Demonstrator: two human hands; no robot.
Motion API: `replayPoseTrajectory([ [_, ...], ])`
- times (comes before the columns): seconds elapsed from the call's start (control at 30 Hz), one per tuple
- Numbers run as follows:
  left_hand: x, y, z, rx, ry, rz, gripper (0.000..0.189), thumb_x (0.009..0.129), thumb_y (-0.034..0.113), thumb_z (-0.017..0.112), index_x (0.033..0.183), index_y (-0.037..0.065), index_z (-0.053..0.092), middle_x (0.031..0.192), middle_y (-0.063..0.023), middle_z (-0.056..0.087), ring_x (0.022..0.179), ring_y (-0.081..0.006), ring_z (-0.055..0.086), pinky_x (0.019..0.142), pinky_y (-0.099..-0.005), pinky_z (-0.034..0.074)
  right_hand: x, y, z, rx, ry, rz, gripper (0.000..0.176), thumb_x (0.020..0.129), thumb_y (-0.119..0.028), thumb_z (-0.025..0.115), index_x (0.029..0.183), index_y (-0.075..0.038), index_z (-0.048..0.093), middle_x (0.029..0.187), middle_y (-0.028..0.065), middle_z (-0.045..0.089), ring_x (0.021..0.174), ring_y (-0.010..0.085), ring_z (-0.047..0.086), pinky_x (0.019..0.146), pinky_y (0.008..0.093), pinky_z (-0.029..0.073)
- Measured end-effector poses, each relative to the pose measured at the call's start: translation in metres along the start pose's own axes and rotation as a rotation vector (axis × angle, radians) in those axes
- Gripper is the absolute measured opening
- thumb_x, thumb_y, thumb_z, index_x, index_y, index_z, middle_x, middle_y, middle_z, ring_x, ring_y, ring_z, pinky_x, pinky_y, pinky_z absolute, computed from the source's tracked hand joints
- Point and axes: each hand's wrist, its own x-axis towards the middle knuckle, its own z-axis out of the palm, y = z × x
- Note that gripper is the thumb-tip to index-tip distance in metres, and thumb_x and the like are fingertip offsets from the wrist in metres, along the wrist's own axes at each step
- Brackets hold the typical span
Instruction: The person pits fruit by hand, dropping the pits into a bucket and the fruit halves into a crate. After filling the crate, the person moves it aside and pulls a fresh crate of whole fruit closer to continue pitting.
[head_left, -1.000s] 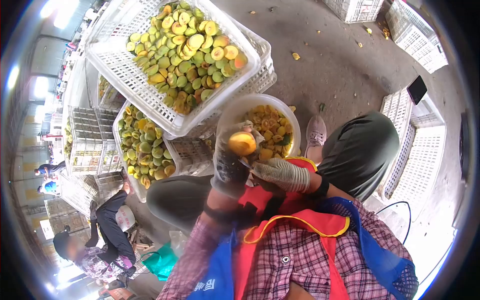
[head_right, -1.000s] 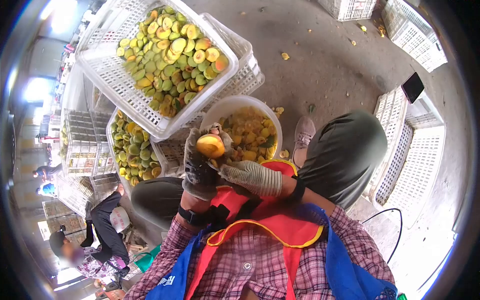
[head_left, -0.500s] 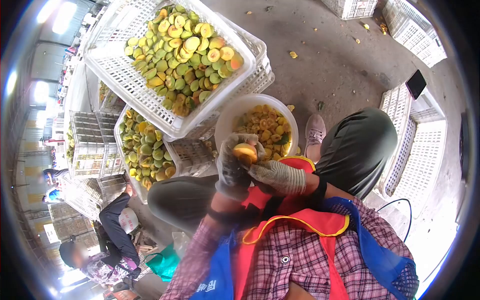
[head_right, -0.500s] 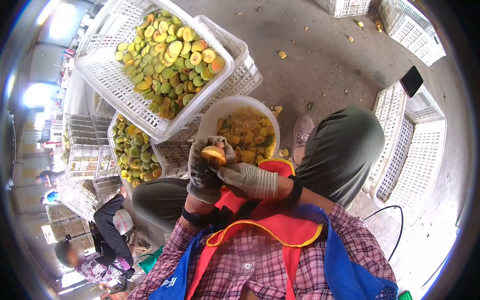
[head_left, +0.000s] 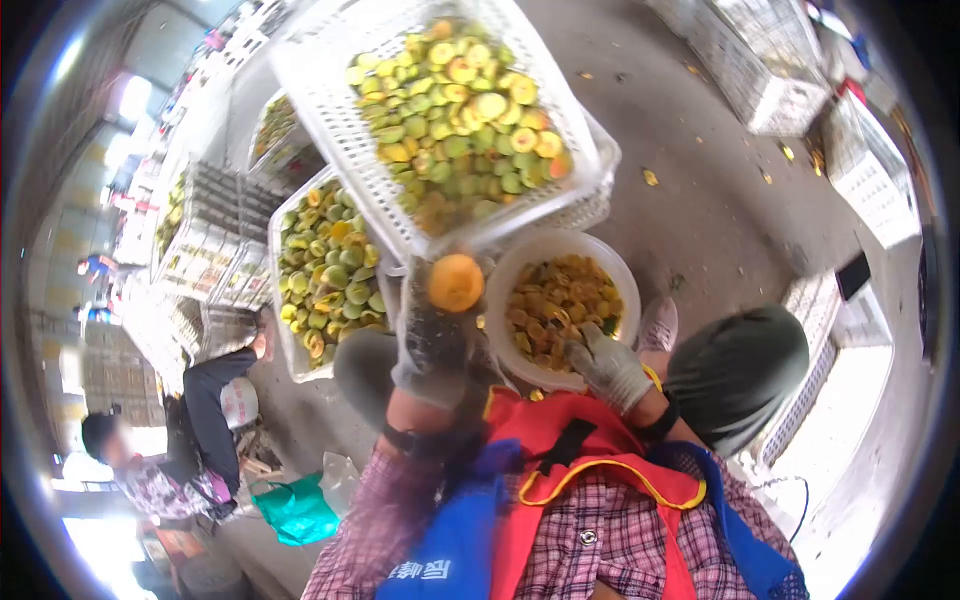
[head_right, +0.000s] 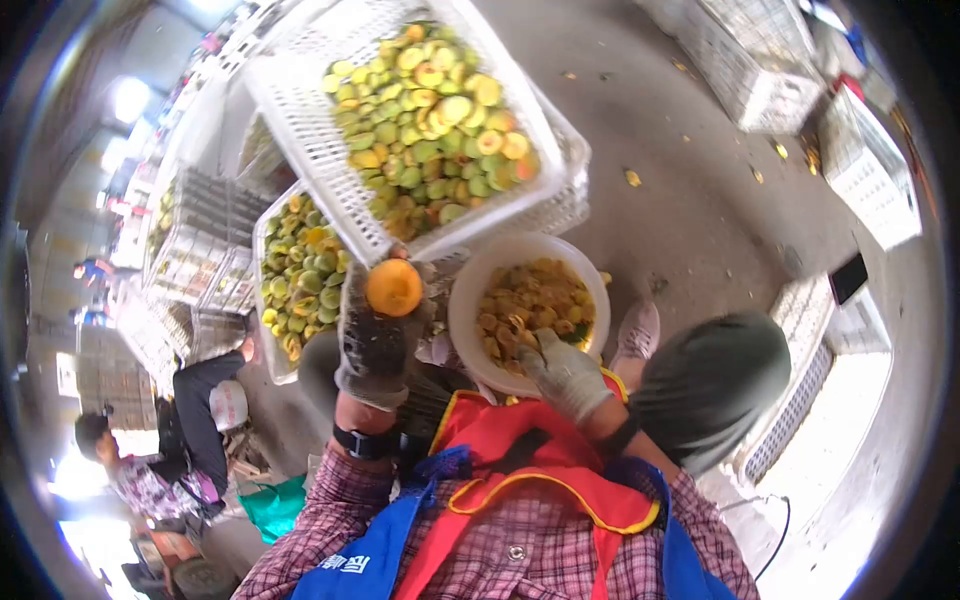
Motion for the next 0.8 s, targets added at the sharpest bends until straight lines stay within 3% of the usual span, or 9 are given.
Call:
replayPoseTrajectory([
  [0.07,0.005,0.048,-0.011,-0.146,0.059,-0.019,0.048,0.095,0.042,0.05,0.121,0.002,0.051,0.104,-0.014,0.062,0.087,-0.0244,0.063,0.071,-0.03,0.052,0.006,0.0,0.003,-0.076,-0.05,-0.035,0.039,0.089,-0.036,0.051,0.107,-0.002,0.054,0.089,0.0261,0.063,0.083,0.0425,0.061,0.073,0.0495,0.047],
  [0.13,0.007,0.086,-0.023,0.166,0.047,0.31,0.053,0.096,0.044,0.048,0.121,-0.003,0.052,0.108,-0.0154,0.061,0.089,-0.0248,0.062,0.075,-0.028,0.05,0.013,0.005,0.01,-0.485,0.177,-0.243,0.039,0.084,-0.034,0.056,0.108,-0.003,0.055,0.1,0.0232,0.062,0.091,0.0396,0.06,0.076,0.0474,0.048],
  [0.2,0.007,0.109,-0.058,0.108,-0.066,0.321,0.046,0.096,0.034,0.051,0.123,-0.004,0.051,0.115,-0.0189,0.059,0.098,-0.0282,0.06,0.081,-0.0311,0.05,0.017,-0.018,0.011,-0.488,0.218,-0.278,0.037,0.081,-0.03,0.059,0.108,-0.004,0.057,0.108,0.0185,0.059,0.1,0.0364,0.057,0.081,0.0444,0.048],
  [0.27,0.013,0.093,-0.09,0.899,0.184,0.792,0.038,0.093,0.014,0.052,0.126,-0.005,0.048,0.118,-0.0225,0.055,0.104,-0.0321,0.058,0.085,-0.0342,0.049,0.028,-0.067,0.006,-0.404,0.228,-0.708,0.036,0.079,-0.025,0.063,0.108,-0.004,0.056,0.107,0.016,0.057,0.104,0.0349,0.055,0.086,0.0425,0.047],
  [0.33,-0.007,0.104,-0.07,1.547,-0.038,1.215,0.042,0.087,0.0,0.051,0.128,-0.006,0.044,0.117,-0.0254,0.052,0.104,-0.0362,0.057,0.083,-0.0376,0.05,0.044,-0.117,0.009,-0.159,0.182,-0.721,0.035,0.076,-0.016,0.067,0.108,-0.005,0.056,0.107,0.0143,0.057,0.098,0.0342,0.057,0.083,0.0425,0.049],
  [0.4,-0.005,0.092,-0.052,0.861,-0.167,0.578,0.044,0.086,0.003,0.053,0.127,-0.006,0.042,0.116,-0.0269,0.05,0.103,-0.0337,0.057,0.076,-0.0381,0.052,0.055,-0.173,0.014,0.016,0.18,-0.804,0.036,0.073,-0.009,0.069,0.106,-0.006,0.057,0.106,0.0135,0.057,0.093,0.0331,0.059,0.079,0.0413,0.05],
  [0.43,-0.011,0.093,-0.039,0.838,-0.177,0.616,0.044,0.086,0.003,0.053,0.127,-0.006,0.042,0.116,-0.0269,0.05,0.103,-0.0337,0.057,0.076,-0.0381,0.052,0.062,-0.187,0.02,-0.013,0.196,-0.833,0.036,0.073,-0.009,0.069,0.106,-0.006,0.057,0.106,0.0135,0.057,0.093,0.0331,0.059,0.079,0.0413,0.05],
  [0.5,-0.03,0.099,-0.019,0.752,-0.027,0.425,0.042,0.094,0.029,0.054,0.122,-0.001,0.048,0.106,-0.0061,0.059,0.091,-0.0126,0.057,0.083,-0.0264,0.046,0.072,-0.202,0.033,0.086,0.178,-0.853,0.033,0.073,-0.004,0.068,0.104,-0.006,0.058,0.102,0.0127,0.058,0.087,0.0324,0.061,0.076,0.0388,0.051],
  [0.8,-0.029,0.13,-0.069,0.379,-0.107,0.233,0.044,0.093,0.036,0.056,0.118,0.0,0.049,0.097,-0.0074,0.062,0.078,-0.0133,0.062,0.067,-0.0247,0.051,0.094,-0.235,0.086,0.061,0.13,-1.013,0.02,0.078,-0.008,0.066,0.096,-0.006,0.058,0.088,0.0146,0.059,0.079,0.0339,0.061,0.069,0.0381,0.051],
])
